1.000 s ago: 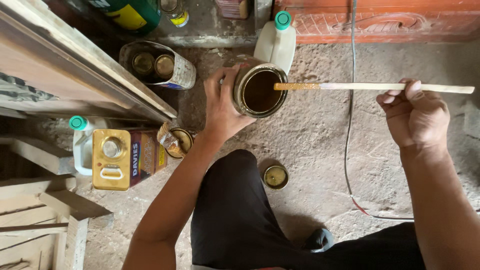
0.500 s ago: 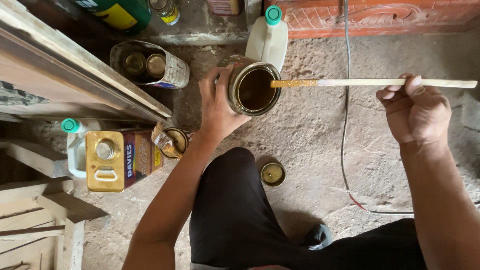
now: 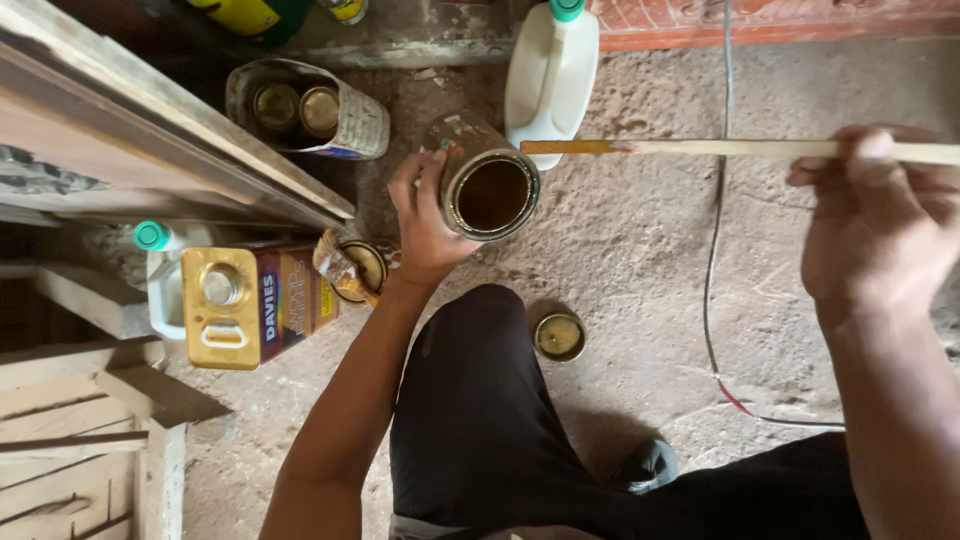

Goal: The person stirs wood stain inside an open can using a long wooden stick, carries the can across the workshop past carved furniture and shelving, sets it down, pours liquid from a white plastic jug into the can, and continues stirring the mixture while crouched on the floor.

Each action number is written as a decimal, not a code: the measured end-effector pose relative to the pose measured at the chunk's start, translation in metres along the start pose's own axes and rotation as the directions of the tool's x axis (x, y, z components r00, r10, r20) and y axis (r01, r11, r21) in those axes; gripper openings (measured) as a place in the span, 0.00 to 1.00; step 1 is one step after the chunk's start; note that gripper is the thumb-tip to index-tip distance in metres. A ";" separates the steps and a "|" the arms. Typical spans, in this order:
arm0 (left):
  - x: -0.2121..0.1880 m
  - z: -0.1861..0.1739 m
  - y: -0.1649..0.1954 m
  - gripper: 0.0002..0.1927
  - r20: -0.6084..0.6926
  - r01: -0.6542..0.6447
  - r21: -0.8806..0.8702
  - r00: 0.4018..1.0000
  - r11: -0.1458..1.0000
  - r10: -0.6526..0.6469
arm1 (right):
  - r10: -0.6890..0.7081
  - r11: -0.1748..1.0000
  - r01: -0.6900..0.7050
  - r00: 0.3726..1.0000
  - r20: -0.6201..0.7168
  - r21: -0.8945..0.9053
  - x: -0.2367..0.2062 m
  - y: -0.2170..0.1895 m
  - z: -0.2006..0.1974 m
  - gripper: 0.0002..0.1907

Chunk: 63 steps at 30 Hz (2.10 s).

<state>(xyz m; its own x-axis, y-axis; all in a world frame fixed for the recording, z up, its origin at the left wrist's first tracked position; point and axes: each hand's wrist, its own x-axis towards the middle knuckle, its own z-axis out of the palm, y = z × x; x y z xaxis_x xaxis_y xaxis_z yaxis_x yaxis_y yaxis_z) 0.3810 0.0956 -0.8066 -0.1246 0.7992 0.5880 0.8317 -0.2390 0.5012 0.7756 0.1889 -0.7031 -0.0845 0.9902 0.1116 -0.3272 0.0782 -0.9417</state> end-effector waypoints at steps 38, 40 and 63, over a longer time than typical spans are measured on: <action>-0.176 0.114 0.056 0.28 0.510 -0.396 -0.581 0.505 0.711 0.697 | 0.062 0.810 -0.013 0.996 0.063 -0.587 -0.036 0.076 -0.157 0.13; -0.198 0.137 0.056 0.26 0.491 -0.536 -0.524 0.446 0.662 0.749 | 0.052 0.813 -0.003 0.996 0.067 -0.583 -0.033 0.081 -0.158 0.13; -0.049 -0.003 0.002 0.29 0.009 -0.058 0.142 0.998 0.988 0.057 | 0.089 0.953 -0.099 0.995 -0.046 -0.286 0.000 0.118 -0.175 0.12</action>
<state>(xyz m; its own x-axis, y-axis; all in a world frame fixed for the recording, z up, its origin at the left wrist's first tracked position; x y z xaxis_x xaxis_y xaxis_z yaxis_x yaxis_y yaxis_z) 0.3875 0.0539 -0.8324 -0.0722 0.7891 0.6101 0.9059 -0.2041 0.3711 0.9016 0.2183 -0.8695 -0.0695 0.9975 0.0125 -0.0341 0.0102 -0.9994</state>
